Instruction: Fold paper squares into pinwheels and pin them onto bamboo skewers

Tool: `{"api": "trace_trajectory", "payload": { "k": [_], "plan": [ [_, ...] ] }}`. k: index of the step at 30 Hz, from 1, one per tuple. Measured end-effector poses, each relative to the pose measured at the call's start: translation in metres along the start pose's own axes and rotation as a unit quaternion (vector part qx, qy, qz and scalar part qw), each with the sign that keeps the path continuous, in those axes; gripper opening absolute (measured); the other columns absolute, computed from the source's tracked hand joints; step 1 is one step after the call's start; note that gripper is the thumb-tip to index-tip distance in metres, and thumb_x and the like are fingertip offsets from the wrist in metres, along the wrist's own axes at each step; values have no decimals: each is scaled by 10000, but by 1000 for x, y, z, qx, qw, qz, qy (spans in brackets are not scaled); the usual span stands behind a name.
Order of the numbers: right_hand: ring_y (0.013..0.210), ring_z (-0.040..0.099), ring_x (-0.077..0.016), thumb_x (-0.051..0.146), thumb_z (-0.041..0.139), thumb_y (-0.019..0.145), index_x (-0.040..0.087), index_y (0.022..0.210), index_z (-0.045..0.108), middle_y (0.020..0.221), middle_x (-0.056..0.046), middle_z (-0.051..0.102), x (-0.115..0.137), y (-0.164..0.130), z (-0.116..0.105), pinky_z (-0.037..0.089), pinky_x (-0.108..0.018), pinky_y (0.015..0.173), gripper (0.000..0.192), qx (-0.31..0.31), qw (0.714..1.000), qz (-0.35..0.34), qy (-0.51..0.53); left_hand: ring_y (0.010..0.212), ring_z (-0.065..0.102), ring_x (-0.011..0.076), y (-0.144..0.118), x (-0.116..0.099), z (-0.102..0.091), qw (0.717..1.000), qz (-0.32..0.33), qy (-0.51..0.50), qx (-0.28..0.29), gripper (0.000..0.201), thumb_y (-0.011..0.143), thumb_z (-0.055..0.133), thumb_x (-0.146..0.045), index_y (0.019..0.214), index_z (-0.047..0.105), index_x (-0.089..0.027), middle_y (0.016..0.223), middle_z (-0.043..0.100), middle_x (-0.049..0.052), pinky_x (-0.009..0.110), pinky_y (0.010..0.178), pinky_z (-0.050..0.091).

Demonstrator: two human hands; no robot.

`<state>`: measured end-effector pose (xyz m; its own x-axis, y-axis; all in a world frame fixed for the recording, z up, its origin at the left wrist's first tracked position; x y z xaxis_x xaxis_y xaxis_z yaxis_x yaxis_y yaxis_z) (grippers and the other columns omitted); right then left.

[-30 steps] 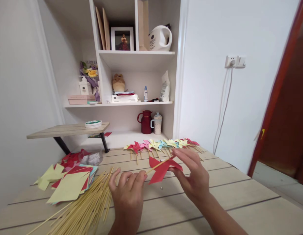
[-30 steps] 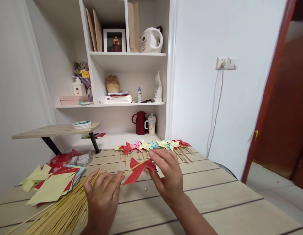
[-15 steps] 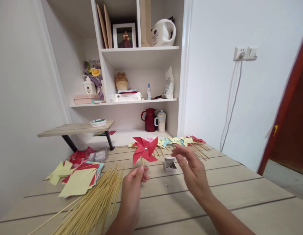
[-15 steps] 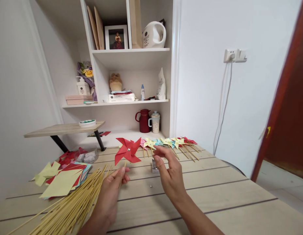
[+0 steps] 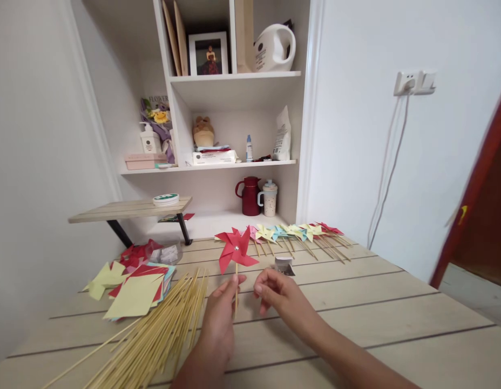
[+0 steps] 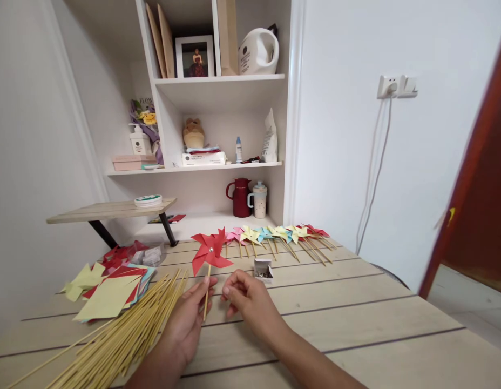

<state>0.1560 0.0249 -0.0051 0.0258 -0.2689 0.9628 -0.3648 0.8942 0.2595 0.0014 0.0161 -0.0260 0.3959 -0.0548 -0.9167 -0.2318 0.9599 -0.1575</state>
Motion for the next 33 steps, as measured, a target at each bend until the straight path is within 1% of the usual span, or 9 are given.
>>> {"api": "trace_trajectory", "payload": {
  "k": [5,10,14,21,24,26,28,30,33],
  "plan": [
    [464,573,-102,557,659,808,196,978,576,723,32,621,-21,1,11,450,-244,485,408,59,996,47,41,909,612,195,1,0,-1,1000,7,-23,3,468,581,869,-525,876,784,-172,991,724,77,269,715,435],
    [527,580,-96,458,636,854,186,976,619,757,16,641,-32,0,19,467,-244,551,299,114,993,28,30,727,625,160,-3,2,4,999,7,-42,17,501,628,846,-515,966,760,-155,841,694,49,252,598,455],
    [534,570,-101,350,722,747,176,808,628,676,29,626,-36,2,25,442,-236,551,207,88,994,44,44,523,572,143,-7,7,10,998,-10,-43,55,620,645,812,-570,1085,708,-146,652,628,8,234,449,380],
    [471,553,-99,424,788,625,173,671,582,605,24,636,-36,5,31,431,-249,521,328,51,984,111,129,401,405,77,-10,4,14,998,-3,-14,66,669,666,780,-609,1117,688,-124,543,553,-33,200,393,267],
    [460,545,-98,408,796,602,174,644,565,573,30,616,-28,5,27,437,-250,512,332,50,982,115,140,507,527,116,-11,2,11,998,7,25,61,596,713,757,-570,1117,700,-137,695,658,34,223,444,362],
    [456,551,-99,402,785,614,172,649,561,576,28,617,-20,5,19,440,-248,510,323,48,984,114,132,751,643,164,-13,0,10,999,26,31,29,491,746,752,-492,1108,708,-164,941,712,90,255,616,483],
    [464,566,-102,408,779,633,168,681,575,608,18,638,-11,5,7,446,-248,515,319,49,987,111,109,1011,640,209,-19,-3,9,999,37,33,-20,432,769,732,-417,1136,696,-192,1163,681,112,304,820,506],
    [477,574,-102,412,777,655,167,694,577,633,14,645,-3,6,-7,449,-245,520,319,53,990,105,71,1103,611,246,-34,-9,11,995,53,57,-61,438,779,700,-381,1181,680,-207,1213,661,120,366,915,490],
    [482,571,-98,399,750,691,164,691,572,645,6,651,2,10,-32,454,-240,526,295,53,993,109,-7,1087,612,270,-76,-29,17,960,205,182,-61,353,807,644,-399,1117,732,-257,1121,692,97,414,972,479]
  ]
}}
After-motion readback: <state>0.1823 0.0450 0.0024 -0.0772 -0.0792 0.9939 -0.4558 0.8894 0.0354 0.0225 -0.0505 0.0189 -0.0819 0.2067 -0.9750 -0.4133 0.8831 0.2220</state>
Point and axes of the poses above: each hand's wrist, its own y-axis towards the middle knuckle, its own z-axis out of the palm, x = y × z, the point moved 1 cm from there along y, towards the middle knuckle
